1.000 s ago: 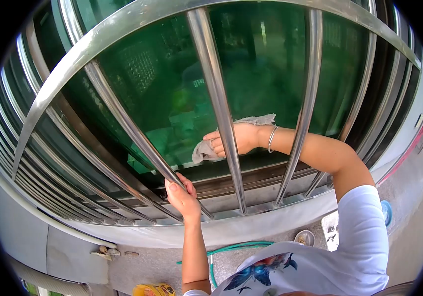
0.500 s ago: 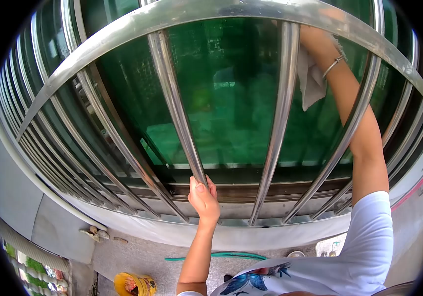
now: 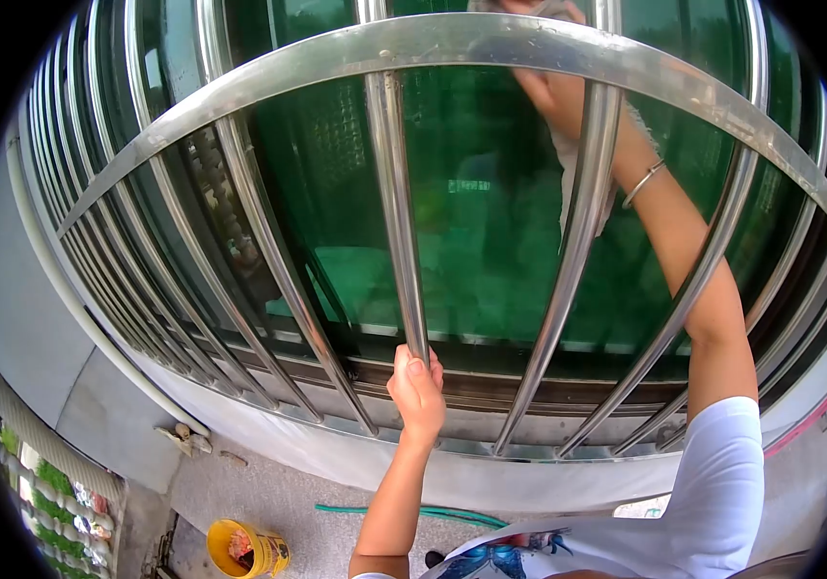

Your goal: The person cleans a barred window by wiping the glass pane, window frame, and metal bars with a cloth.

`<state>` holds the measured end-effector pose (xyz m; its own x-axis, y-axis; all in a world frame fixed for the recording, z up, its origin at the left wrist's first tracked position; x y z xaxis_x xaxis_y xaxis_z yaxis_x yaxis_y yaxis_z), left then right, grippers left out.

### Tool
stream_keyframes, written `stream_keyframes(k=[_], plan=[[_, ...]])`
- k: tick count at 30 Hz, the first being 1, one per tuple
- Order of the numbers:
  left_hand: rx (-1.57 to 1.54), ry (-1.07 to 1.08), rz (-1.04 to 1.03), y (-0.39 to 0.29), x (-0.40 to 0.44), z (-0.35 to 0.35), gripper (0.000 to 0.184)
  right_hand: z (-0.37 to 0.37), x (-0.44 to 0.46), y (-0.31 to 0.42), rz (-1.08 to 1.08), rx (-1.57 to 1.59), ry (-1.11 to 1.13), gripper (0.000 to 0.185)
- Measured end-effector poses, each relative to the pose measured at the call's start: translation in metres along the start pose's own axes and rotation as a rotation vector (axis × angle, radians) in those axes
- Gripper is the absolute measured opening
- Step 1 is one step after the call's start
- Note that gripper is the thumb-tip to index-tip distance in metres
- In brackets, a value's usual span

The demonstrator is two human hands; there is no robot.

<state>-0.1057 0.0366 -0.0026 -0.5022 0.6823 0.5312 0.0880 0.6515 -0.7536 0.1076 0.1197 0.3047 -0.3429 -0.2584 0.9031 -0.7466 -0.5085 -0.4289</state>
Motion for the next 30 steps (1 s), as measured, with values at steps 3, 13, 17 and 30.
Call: stream_keyframes(k=[3, 13, 17, 30], plan=[[0.014, -0.020, 0.003, 0.002, -0.003, -0.002, 0.052, 0.058, 0.060, -0.086, -0.031, -0.681, -0.474, 0.033], [0.036, -0.085, -0.088, 0.009, -0.005, -0.003, 0.054, 0.005, 0.065, -0.034, 0.261, -0.080, -0.206, 0.040], [0.042, -0.074, -0.104, 0.005, -0.005, -0.003, 0.053, -0.032, -0.004, 0.043, 0.313, 0.103, 0.400, 0.048], [-0.010, -0.002, -0.026, 0.003, 0.002, -0.004, 0.049, -0.009, -0.299, 0.164, 0.783, 0.441, 0.761, 0.008]])
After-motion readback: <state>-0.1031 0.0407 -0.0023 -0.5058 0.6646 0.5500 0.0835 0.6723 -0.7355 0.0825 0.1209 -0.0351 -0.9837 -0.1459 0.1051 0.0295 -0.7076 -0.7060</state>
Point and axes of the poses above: each hand's wrist, its own x-axis towards the middle knuckle, its own z-axis out of the back of the hand, y = z × x, the point moved 1 cm from there along x, towards the middle knuckle, and after that the axes turned 15 degrees about -y, right-handed, at the moved point
